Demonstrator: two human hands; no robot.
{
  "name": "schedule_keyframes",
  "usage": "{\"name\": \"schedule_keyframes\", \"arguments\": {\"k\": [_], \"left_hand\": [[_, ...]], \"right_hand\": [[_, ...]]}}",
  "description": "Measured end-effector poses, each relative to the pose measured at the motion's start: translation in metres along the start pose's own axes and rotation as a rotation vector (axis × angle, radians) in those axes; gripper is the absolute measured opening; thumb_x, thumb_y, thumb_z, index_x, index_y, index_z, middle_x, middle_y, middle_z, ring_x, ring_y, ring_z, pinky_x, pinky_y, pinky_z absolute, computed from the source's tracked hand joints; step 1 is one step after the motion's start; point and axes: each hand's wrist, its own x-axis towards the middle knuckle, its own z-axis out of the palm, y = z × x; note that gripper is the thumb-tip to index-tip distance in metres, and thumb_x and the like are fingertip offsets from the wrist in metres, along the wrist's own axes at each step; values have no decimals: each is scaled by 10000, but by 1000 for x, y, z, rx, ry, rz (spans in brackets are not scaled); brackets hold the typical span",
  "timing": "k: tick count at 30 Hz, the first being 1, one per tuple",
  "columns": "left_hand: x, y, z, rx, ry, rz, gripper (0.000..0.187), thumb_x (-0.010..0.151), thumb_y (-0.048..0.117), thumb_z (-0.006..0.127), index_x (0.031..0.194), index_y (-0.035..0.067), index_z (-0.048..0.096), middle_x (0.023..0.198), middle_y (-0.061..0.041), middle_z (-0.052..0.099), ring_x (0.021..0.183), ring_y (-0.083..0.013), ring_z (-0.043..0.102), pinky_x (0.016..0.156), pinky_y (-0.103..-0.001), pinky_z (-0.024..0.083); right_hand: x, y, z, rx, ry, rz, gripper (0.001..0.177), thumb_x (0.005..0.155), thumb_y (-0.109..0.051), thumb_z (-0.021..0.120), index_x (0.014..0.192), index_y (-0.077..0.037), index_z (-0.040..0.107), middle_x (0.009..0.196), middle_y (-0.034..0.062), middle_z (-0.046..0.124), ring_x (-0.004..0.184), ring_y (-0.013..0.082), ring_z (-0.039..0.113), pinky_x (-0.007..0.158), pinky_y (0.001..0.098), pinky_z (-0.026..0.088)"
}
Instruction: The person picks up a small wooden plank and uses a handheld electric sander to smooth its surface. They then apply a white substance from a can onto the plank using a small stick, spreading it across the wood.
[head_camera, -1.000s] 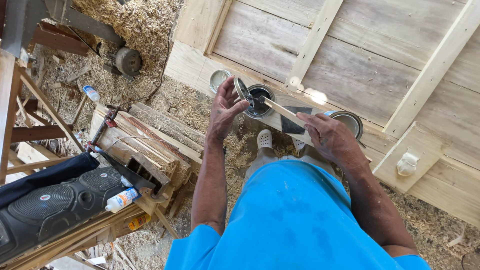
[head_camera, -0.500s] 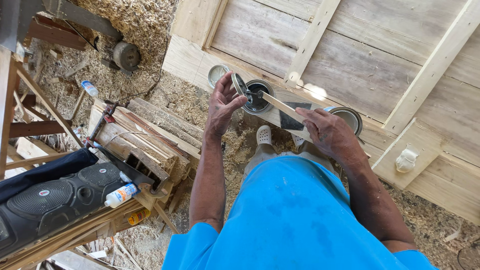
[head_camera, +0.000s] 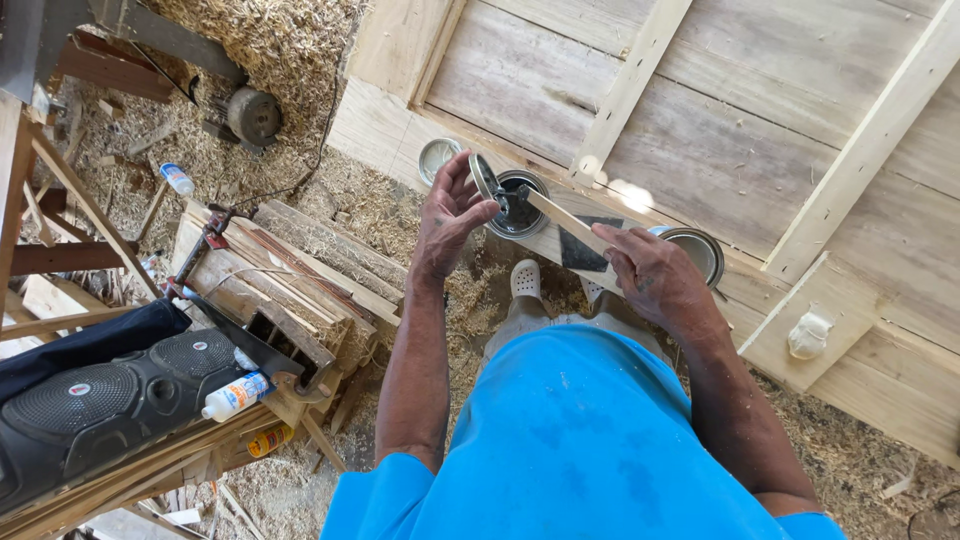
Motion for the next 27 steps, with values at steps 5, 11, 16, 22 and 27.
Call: {"name": "schedule_keyframes", "arguments": {"k": [5,11,16,22,27], "left_hand": [[1,-6,-5,-43,-26,40,1094,718,246,927,1581,3,300,1543,-256,493,1421,-354,529,1183,-464,496],[1,-7,-7,-52,-34,32,1089,718,234,922,1580,0,299,1531,-263,504,1411,-343,537,1176,-464,501],[1,-7,-7,-83,-43,49,1071,729,217,917,1576,-1,299,1537,-241,489,1417,-329,524,1175,-466,495],[-1,-8,-10,-86,-45,49,1042,738,183,904,1581,9,316,1509,-224,516,1394,-320,540,1171,-441,492],[1,-30,-23,-185,-18,106,989,827,138,879,1618,19,297,1509,-195,541,1387,-300,568,1204,-442,489]], "right_hand": [[-1,0,0,16,-1,-3,444,967,-158,664,1407,-157,609,1180,146,722,897,287,745,787,404,618],[-4,-2,2,10,-13,5,576,876,-215,753,1424,-159,586,1233,140,700,994,281,737,874,406,605],[-6,-2,2,18,-2,23,560,885,-186,749,1423,-164,593,1254,131,702,1061,279,724,919,398,595],[-6,4,5,-2,26,-25,543,902,-165,737,1423,-113,593,1250,159,705,999,275,735,874,386,601],[-16,6,2,98,96,-63,459,970,-115,675,1422,-66,606,1157,175,750,788,222,712,678,353,587]]}}
